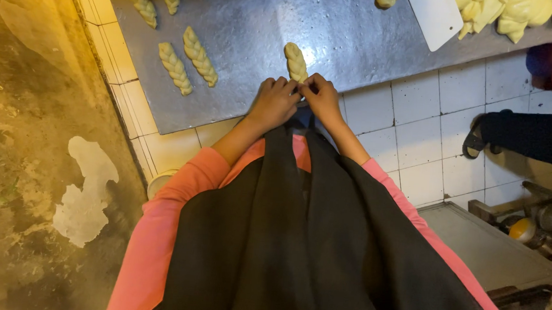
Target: Braiding strips of dough into decorative shapes on a workbench in a bakery.
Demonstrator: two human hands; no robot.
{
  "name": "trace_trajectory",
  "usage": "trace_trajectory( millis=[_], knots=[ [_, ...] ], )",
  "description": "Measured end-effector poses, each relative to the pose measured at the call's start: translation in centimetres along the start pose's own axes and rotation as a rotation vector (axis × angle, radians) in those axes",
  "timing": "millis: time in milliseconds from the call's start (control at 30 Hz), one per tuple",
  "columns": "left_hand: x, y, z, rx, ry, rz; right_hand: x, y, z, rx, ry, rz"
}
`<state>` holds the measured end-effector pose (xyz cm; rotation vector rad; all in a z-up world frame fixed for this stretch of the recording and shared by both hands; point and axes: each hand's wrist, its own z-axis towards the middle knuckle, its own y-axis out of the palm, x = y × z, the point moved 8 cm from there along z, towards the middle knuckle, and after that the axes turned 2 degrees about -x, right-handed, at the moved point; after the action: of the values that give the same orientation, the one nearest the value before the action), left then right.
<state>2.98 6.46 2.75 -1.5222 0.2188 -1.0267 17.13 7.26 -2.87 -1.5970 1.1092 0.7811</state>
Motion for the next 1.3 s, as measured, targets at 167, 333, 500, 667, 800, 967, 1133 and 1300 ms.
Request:
trace_trajectory(
  millis=[167, 333, 500, 667, 800, 967, 1133, 1300],
  knots=[
    [-2.2, -2.4, -1.4, 0.197, -0.08, -0.252, -1.7, 0.1, -1.2, -0.013, -0.021, -0.061],
    [-4.4, -0.3, -1.9, 0.127, -0.257, -0.176, -4.9, 0.4, -2.8, 0.073, -0.274, -0.42],
    [-5.2, 0.9, -1.8, 0.027, -0.664, -0.939, -4.5, 1.1, -3.3, 0.063, -0.342, -0.489],
    [-4.5, 2.0, -1.1, 0.094, -0.476, -0.737, -2.9, 0.8, -3.7, -0.001, -0.342, -0.434],
    [-3.4, 2.6, -0.5, 0.194, -0.236, -0.587, -4.1, -1.2, -4.0, 0.039, -0.294, -0.283],
    [-0.6, -0.1, 0.0, 0.173, -0.125, -0.285, -6.2, -3.2, -3.3, 0.214, -0.449, -0.503],
    [1.4, -0.2, 0.2, 0.118, 0.017, 0.044, 1.7, -2.8, -0.9, 0.116, -0.142, -0.172],
    [1.9, 2.3, -0.1, 0.034, 0.11, 0.248, 4.6, -1.0, -1.3, 0.02, 0.039, 0.307]
  ],
)
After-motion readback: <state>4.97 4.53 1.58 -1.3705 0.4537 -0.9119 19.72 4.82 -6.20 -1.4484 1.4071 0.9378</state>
